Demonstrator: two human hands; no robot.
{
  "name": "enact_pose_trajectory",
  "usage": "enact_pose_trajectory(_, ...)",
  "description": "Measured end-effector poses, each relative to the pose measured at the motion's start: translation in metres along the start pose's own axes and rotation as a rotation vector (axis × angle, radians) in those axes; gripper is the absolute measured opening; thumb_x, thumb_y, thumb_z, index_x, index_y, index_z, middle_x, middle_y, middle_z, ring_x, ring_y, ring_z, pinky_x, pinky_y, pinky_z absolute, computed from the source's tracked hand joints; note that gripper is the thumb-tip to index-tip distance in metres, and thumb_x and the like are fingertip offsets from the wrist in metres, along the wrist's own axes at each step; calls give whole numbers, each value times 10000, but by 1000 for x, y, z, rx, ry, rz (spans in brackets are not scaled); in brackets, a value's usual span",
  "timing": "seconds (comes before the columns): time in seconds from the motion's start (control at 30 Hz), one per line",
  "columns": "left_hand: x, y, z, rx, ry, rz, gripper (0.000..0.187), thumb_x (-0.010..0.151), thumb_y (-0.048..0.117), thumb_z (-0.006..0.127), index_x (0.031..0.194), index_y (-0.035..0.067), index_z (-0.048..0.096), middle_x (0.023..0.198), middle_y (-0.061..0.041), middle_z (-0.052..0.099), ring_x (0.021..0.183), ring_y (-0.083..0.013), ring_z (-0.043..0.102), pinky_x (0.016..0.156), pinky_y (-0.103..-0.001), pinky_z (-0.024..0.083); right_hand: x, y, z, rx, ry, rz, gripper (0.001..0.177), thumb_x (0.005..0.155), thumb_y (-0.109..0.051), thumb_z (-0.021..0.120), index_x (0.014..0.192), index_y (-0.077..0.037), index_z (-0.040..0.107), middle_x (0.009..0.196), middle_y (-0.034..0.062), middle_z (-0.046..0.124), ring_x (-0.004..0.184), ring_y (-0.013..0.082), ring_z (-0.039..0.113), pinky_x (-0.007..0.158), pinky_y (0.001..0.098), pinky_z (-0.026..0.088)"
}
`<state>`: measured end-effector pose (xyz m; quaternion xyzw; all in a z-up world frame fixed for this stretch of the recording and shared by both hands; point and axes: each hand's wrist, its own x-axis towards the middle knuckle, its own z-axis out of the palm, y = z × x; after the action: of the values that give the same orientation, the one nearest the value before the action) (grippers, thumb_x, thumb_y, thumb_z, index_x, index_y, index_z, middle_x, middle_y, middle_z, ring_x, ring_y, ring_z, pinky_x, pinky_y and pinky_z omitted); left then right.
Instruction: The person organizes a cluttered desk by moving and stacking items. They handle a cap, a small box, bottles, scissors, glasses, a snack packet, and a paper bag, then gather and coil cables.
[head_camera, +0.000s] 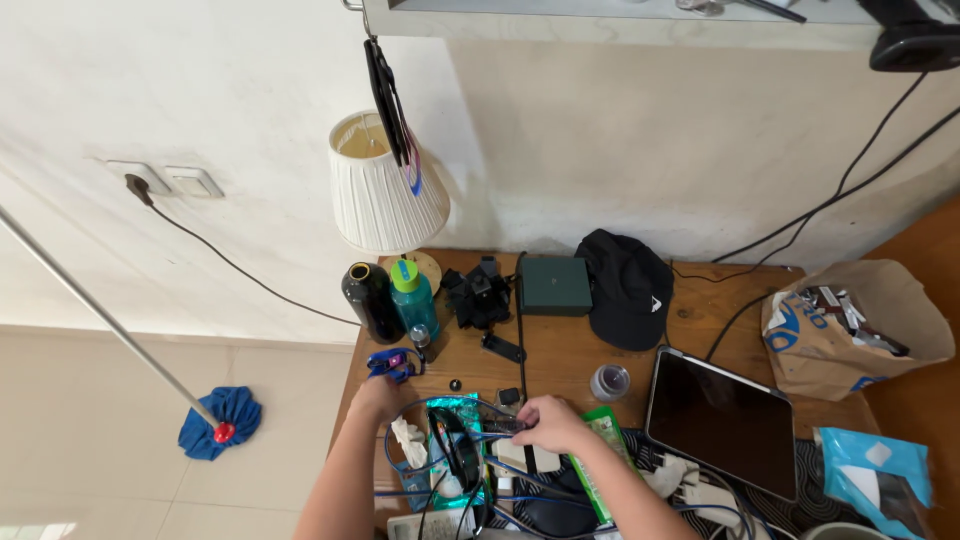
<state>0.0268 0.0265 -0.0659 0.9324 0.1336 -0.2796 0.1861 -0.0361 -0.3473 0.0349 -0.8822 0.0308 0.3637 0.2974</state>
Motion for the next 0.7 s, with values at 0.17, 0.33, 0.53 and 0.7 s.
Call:
enact_pose_trajectory(0.17, -17, 17, -27, -144, 60, -42, 398, 876, 379, 720, 1237, 232, 799, 1309, -84, 755, 1213, -340, 716, 981, -492, 616, 24, 1, -13, 188, 49, -63, 405, 835, -281, 1052, 1179, -194, 856, 1114, -25, 885, 895, 97, 788, 854, 258, 647)
enact_pose_trajectory(0.33, 0, 8, -3, -167, 54, 32, 630, 987, 253, 438, 1566, 280, 683, 1885, 160, 363, 1524, -469, 470, 1263, -625, 475, 6, 2, -15, 554, -79, 56, 382, 963, -13, 950, 1289, 26, 755, 1142, 196, 906, 857, 250, 878, 793, 323, 766)
enact_pose_trajectory(0.53, 12, 4, -15, -182, 43, 48, 581, 1131, 352, 340, 1475, 130, 752, 1600, -226, 656, 1394, -500, 659, 1142, -598, 568, -6, -6, -23, 508, -89, 66, 375, 986, -56, 941, 1297, 18, 745, 1164, 184, 909, 919, 234, 877, 882, 318, 753)
enact_pose_trajectory(0.7, 10, 1, -13, -212, -36, 57, 323, 1045, 264, 454, 913, 94, 695, 1080, -201, 823, 1023, -420, 758, 870, -493, 568, 4, 8, -17, 509, -71, 56, 356, 953, -37, 973, 1218, -30, 734, 1147, 143, 902, 905, 247, 886, 857, 327, 716)
